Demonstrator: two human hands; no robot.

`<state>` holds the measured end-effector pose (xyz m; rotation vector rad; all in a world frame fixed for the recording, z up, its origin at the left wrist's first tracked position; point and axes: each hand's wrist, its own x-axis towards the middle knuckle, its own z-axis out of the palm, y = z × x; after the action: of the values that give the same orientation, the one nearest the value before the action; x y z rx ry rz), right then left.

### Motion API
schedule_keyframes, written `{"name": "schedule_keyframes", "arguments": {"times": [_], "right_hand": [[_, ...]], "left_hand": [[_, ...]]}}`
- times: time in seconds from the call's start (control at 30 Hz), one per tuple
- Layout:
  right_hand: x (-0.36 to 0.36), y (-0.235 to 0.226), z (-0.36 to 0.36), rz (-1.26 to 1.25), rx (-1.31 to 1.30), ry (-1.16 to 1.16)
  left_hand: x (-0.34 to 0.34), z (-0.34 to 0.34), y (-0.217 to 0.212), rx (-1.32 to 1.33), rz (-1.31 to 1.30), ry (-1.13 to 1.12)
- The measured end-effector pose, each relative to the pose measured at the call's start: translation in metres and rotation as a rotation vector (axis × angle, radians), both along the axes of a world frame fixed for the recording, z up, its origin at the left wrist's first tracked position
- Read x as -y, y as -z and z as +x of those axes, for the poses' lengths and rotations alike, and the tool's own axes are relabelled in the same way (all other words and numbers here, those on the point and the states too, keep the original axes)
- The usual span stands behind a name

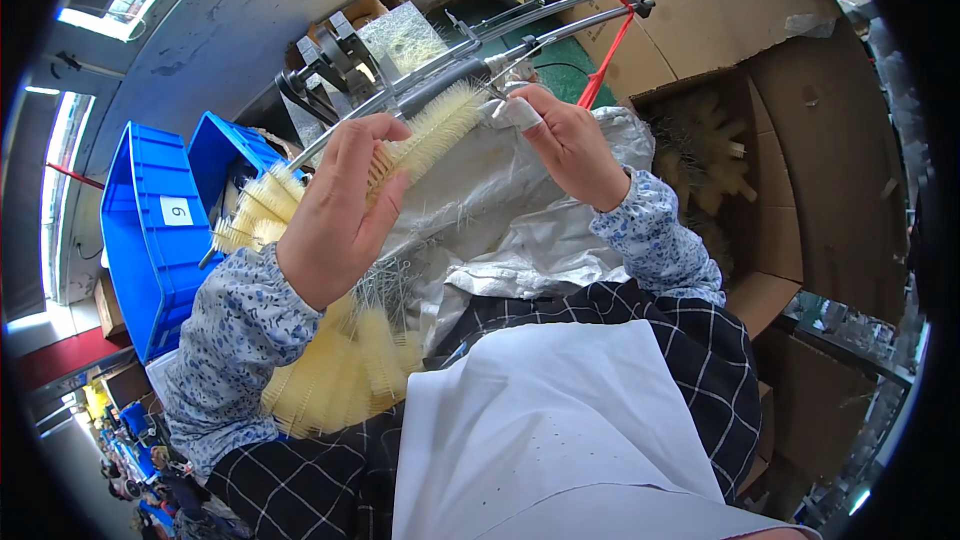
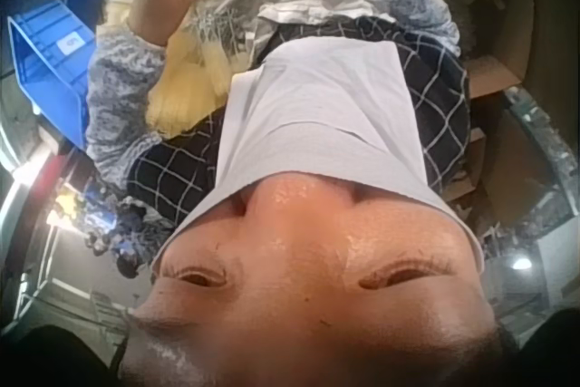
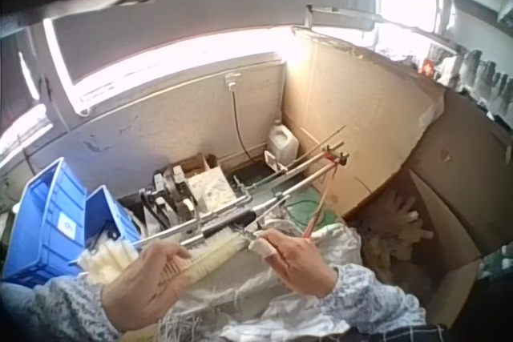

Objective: The person retrieves a bundle of yellow bristle brushes from a blue bin and places them on a white sack. They then pick up individual brushes and insert their metal wire handles into a metal jig or holder, securing them in place one by one.

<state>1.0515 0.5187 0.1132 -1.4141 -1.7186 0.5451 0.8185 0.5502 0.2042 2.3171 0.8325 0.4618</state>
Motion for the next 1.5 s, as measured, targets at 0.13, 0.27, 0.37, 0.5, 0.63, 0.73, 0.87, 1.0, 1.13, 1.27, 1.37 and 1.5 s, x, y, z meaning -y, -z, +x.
{"name": "schedule_keyframes", "arguments": {"times": [0.13,0.27,0.37,0.5,0.63,0.73,0.87,1.0,1.13,1.27,1.37,1.5], "right_hand": [[-0.002,0.001,0.0,-0.018,-0.068,0.0],[-0.001,-0.003,-0.001,-0.013,-0.055,0.011],[-0.002,-0.003,-0.001,-0.023,-0.054,0.006],[-0.005,0.006,0.0,0.02,-0.126,-0.027],[-0.003,0.0,0.001,-0.043,-0.154,-0.002],[-0.004,0.007,0.002,-0.003,-0.253,-0.004],[-0.006,0.015,0.017,0.066,-0.334,0.02],[-0.021,0.029,0.087,-0.024,-0.084,0.248],[-0.031,0.064,0.167,-0.469,0.407,0.498],[-0.06,0.109,0.207,-0.467,0.546,0.52],[-0.049,0.106,0.168,0.021,1.246,0.74],[-0.034,0.091,0.064,-0.204,0.424,0.065]], "left_hand": [[-0.001,-0.001,0.002,0.011,0.042,0.019],[-0.001,0.0,0.0,0.009,0.032,0.011],[0.0,-0.001,-0.002,0.001,0.03,0.004],[0.0,0.0,-0.001,0.0,0.041,0.011],[-0.001,0.0,-0.001,-0.006,0.034,0.014],[-0.002,-0.002,0.001,-0.015,0.041,0.025],[-0.003,-0.005,0.005,-0.038,-0.01,0.048],[0.003,-0.009,0.019,-0.063,-0.216,0.119],[-0.001,-0.041,0.011,-0.435,-0.238,0.115],[0.001,-0.084,-0.003,-0.762,0.003,0.149],[0.005,-0.104,0.003,-0.852,0.078,0.107],[0.022,-0.111,0.014,-0.793,0.296,-0.025]]}}
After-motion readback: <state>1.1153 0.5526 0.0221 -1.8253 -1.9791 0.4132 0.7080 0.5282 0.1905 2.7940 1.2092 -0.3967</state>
